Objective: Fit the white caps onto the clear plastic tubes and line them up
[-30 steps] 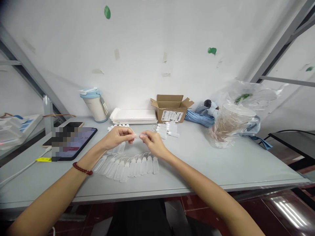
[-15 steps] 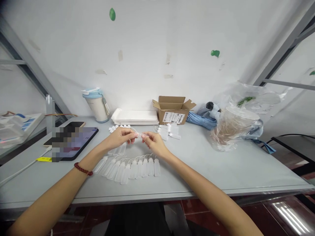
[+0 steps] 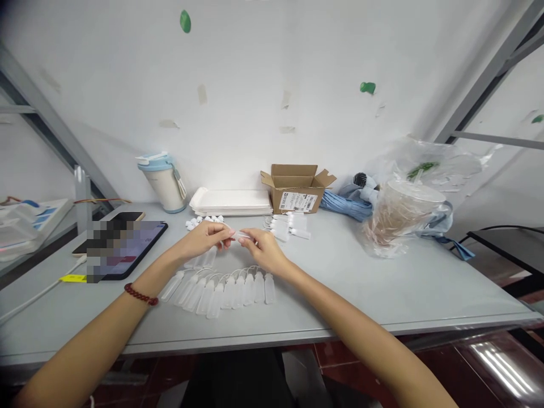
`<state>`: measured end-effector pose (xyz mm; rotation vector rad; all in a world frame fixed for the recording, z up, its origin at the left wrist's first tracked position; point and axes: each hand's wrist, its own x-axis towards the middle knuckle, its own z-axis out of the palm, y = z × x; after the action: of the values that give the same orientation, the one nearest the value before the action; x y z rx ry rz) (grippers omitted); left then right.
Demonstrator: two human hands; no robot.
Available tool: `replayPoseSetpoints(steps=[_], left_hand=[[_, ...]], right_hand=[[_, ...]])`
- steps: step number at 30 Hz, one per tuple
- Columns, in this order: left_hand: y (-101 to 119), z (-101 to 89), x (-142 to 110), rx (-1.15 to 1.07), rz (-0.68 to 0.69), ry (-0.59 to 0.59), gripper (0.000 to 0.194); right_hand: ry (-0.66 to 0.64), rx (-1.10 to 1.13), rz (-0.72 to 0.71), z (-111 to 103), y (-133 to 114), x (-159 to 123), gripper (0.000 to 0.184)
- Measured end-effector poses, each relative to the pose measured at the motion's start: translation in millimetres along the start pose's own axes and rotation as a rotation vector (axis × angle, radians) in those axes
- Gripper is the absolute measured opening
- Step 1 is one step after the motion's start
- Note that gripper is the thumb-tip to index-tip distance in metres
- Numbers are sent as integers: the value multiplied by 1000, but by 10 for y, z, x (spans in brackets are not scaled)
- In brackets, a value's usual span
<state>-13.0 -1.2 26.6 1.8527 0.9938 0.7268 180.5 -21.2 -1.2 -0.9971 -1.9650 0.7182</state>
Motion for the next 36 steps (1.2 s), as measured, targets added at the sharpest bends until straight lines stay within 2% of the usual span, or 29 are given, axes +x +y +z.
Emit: replayPoseSetpoints(steps=[15,21,25,30,32,36], left_hand=[[30,-32,-13,-71,-84,56,44],[-84,-257,32,-64,-151,232,44],[-293,-495,37,223,-186,361,38],[-538,-719,-10,842,-209,461,33],[-603,-762,-23,934,-247,453,29],[-674,-764,-11,953,-263,444,27]], right_hand=[[35,-112,-86,-31,44,16,27],[122,-190,-71,-124,143,78,27],[150,-220,-53,-186,252,127,29],[219,-292,-42,-314,417,197,33],[256,-341,-40,-388,493,228,33],[334,-471,-14,-532,644,276,32]])
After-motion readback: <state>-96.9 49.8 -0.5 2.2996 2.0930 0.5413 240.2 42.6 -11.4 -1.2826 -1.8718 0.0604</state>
